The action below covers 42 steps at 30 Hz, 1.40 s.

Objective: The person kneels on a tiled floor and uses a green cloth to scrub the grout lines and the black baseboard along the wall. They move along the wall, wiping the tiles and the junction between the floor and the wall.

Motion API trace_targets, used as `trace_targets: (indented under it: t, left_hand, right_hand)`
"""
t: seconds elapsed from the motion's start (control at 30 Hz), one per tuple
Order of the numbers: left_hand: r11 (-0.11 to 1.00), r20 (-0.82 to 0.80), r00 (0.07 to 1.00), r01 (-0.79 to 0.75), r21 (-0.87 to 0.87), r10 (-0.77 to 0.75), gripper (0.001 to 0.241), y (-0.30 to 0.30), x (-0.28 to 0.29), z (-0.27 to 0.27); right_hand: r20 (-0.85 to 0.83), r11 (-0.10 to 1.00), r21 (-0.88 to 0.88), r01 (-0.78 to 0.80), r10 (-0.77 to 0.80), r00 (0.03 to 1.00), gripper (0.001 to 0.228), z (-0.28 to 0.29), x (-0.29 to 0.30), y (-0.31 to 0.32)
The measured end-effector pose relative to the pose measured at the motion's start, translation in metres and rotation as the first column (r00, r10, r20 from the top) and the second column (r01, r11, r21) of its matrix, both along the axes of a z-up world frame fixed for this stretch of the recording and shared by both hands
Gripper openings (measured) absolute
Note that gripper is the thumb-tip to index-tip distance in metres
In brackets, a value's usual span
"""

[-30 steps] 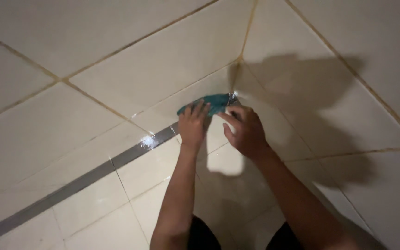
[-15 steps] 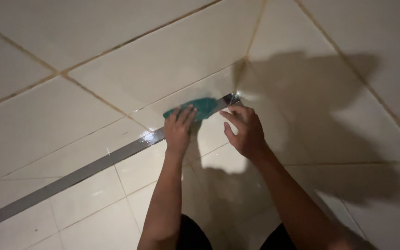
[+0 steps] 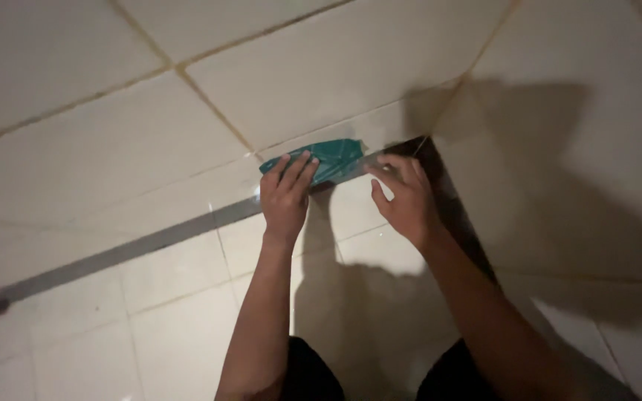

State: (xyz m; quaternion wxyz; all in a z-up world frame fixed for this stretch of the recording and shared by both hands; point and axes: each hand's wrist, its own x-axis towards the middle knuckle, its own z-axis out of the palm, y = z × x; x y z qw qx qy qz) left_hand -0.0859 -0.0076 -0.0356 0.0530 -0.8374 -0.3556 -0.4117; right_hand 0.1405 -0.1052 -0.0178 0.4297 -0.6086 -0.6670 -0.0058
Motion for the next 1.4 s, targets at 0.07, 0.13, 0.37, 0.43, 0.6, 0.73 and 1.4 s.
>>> trace_targets:
  t: [0.07,0.13,0.37,0.43,0.6,0.73,1.4]
  left_hand:
    - [0.999,-0.062,0.998,-0.012,-0.045,0.009,0.049,0.001,-0.018,-0.017]
    - [0.996,-0.102,0.995,-0.024,-0.081,0.016,0.05,0.006,-0.029,-0.04]
    - [0.998,-0.08,0.997,0.002,-0.057,-0.007,0.053,-0.002,-0.04,0.015]
    - [0.999,-0.058,0.998,-0.004,-0.04,0.002,0.053,0.0,-0.045,0.023]
    - [0.999,-0.068,0.998,-0.018,-0.033,0.016,0.052,0.006,-0.06,-0.01]
    - [0.994,-0.141,0.99,-0.019,-0.104,0.005,0.047,0.009,-0.061,-0.05]
    - [0.971,-0.029,0.982,0.179,-0.158,-0.186,0.063,-0.002,0.087,0.037]
  right_hand:
    - [0.03,1.0,-0.003,-0.012,0.012,0.999,0.031,0.002,-0.012,0.004]
    - [0.042,0.999,-0.011,-0.03,0.03,0.999,0.031,0.0,-0.016,0.009]
    - [0.057,0.997,0.004,-0.079,0.079,0.995,0.036,0.009,-0.03,0.021]
    - [0.044,0.997,0.014,-0.072,0.072,0.996,0.037,0.014,-0.035,0.024]
    - [0.021,0.998,0.028,-0.052,0.051,0.998,0.037,0.017,-0.042,0.031]
    - [0.02,0.998,0.0,-0.058,0.058,0.998,0.036,0.018,-0.041,0.03]
    - [0.025,0.997,-0.02,0.07,-0.069,0.997,0.042,0.023,0.033,-0.012]
